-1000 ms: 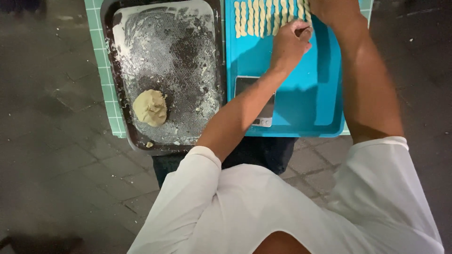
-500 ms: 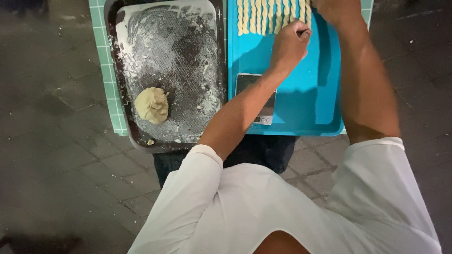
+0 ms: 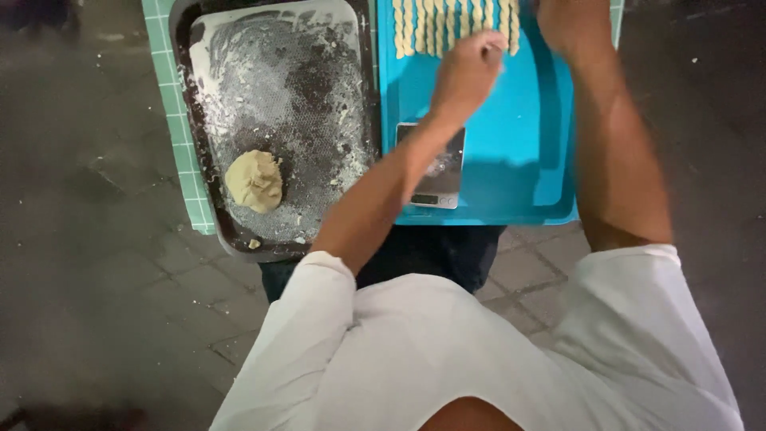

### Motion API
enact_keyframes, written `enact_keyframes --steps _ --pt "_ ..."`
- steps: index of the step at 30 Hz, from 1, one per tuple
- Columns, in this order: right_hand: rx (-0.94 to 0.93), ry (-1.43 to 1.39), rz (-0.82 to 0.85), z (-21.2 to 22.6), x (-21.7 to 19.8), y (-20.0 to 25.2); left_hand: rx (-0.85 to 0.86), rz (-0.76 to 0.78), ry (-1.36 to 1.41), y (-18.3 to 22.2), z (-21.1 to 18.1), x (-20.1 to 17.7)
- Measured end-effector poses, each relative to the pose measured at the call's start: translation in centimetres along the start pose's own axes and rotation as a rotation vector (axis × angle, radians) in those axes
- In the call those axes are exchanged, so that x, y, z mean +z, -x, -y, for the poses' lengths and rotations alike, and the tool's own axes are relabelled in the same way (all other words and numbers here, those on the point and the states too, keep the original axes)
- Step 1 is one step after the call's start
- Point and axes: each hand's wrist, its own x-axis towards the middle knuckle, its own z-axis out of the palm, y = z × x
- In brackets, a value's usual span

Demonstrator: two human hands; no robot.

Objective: Portioning dough by weight and then rolling and twisting each piece into a specific shape on a floured surface.

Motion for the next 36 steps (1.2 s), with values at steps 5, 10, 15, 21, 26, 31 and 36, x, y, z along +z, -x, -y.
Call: enact_keyframes --steps 5,10,15,21,26,31,36 --pt "-0.155 0.112 -0.142 -4.3 2.3 3.5 -0.013 -0.145 -0.231 -0.1 -2.6 -7.1" --pt "-0.242 0.097 -0.272 -3.7 4.3 5.2 0.270 -0.148 -0.214 -0.8 2.5 -6.6" --pt "-0.297 0.165 -0.317 -5.6 6.1 5.3 0.236 -0.085 -0.179 1.2 1.3 -4.9" --pt "-0.274 0.327 -0.376 -4.8 6.6 5.5 0.164 -0.118 -0.171 2.5 -0.1 -7.2" --pt "-0.111 0.368 -0.392 -5.0 7.2 5.3 0.263 -0.208 -0.220 3.4 1.2 -9.8" --pt "-0.191 0.396 -0.445 -4.2 7.2 5.0 0.243 -0.224 -0.210 5.9 0.4 -12.3" --pt "-0.175 0.314 -0.436 -3.7 7.5 5.2 0.231 -0.239 -0.212 8.0 0.5 -14.3"
